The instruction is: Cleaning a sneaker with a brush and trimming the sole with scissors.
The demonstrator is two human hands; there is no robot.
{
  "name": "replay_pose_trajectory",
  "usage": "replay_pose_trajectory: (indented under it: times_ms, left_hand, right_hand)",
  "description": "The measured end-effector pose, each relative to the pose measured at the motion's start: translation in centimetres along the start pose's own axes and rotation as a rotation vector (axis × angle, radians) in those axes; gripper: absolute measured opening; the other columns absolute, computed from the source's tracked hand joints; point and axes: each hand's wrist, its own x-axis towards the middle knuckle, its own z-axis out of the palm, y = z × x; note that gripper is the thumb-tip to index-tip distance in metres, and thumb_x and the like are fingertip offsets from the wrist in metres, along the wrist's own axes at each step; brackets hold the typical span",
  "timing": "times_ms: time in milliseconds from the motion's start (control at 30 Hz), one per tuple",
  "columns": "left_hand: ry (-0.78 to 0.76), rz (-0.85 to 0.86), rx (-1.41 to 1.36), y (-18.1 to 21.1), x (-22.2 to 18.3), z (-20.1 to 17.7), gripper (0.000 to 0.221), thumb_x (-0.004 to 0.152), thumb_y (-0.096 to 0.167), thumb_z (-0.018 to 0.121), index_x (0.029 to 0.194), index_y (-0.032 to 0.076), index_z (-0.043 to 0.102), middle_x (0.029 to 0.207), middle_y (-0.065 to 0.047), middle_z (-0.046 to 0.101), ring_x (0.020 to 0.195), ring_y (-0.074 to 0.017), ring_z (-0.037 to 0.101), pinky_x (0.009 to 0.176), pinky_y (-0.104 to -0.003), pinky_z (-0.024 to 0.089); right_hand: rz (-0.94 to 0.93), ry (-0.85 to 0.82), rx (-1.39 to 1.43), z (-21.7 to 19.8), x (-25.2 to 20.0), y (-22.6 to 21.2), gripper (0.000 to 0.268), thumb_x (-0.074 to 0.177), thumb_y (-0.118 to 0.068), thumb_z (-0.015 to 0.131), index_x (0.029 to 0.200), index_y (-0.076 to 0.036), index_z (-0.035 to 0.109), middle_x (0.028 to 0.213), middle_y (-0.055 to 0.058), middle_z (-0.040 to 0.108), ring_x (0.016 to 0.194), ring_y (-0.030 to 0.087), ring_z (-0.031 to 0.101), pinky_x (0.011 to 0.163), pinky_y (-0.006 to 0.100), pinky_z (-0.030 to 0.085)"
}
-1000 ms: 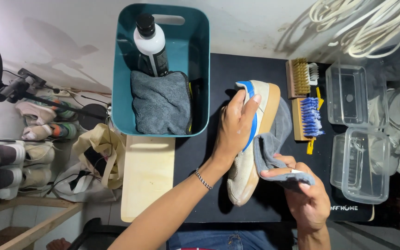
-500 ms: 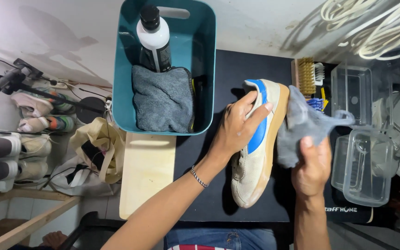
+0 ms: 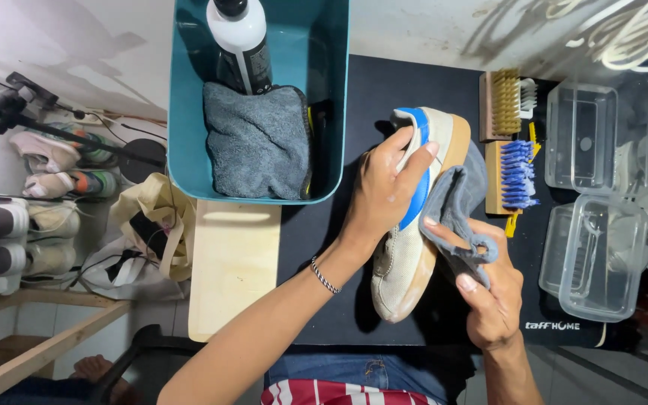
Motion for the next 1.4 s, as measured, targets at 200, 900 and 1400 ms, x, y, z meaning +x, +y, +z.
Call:
replay_pose_trajectory:
  times_ms: [200,900,1400]
  left_hand:
    - [0.021,-0.009,0.002,0.4,-0.2,0.1,0.037,0.098,0.033,0.05,0.076,0.015,0.025,0.069,0.003,0.02,0.063,-0.0135,0.02,0.056,-0.034,0.024]
    - [0.007,0.15,-0.105,1.3,0.1,-0.6,0.042,0.092,0.036,0.058,0.075,0.015,0.026,0.069,0.006,0.023,0.067,-0.0101,0.021,0.061,-0.027,0.025]
    - [0.043,-0.038,-0.108,0.6,0.0,0.3,0.028,0.092,0.027,0.058,0.076,0.016,0.039,0.063,0.008,0.037,0.06,-0.0089,0.032,0.057,-0.029,0.033]
  right_hand:
    - [-0.057,0.035,0.109,0.6,-1.1,-0.9,0.059,0.099,-0.038,0.036,0.122,0.005,0.071,0.123,0.008,0.074,0.119,0.028,0.049,0.118,0.044,0.039]
    - [0.457,0.788,1.333,-0.5,-1.7,-0.1,0.068,0.088,-0.026,0.064,0.152,-0.008,0.052,0.153,0.011,0.058,0.148,0.03,0.052,0.13,0.049,0.038]
    - [-0.163,0.108,0.05,2.4,-3.9,-0.1,0.036,0.106,-0.033,0.03,0.086,-0.009,0.046,0.125,0.016,0.071,0.124,0.037,0.043,0.108,0.048,0.039]
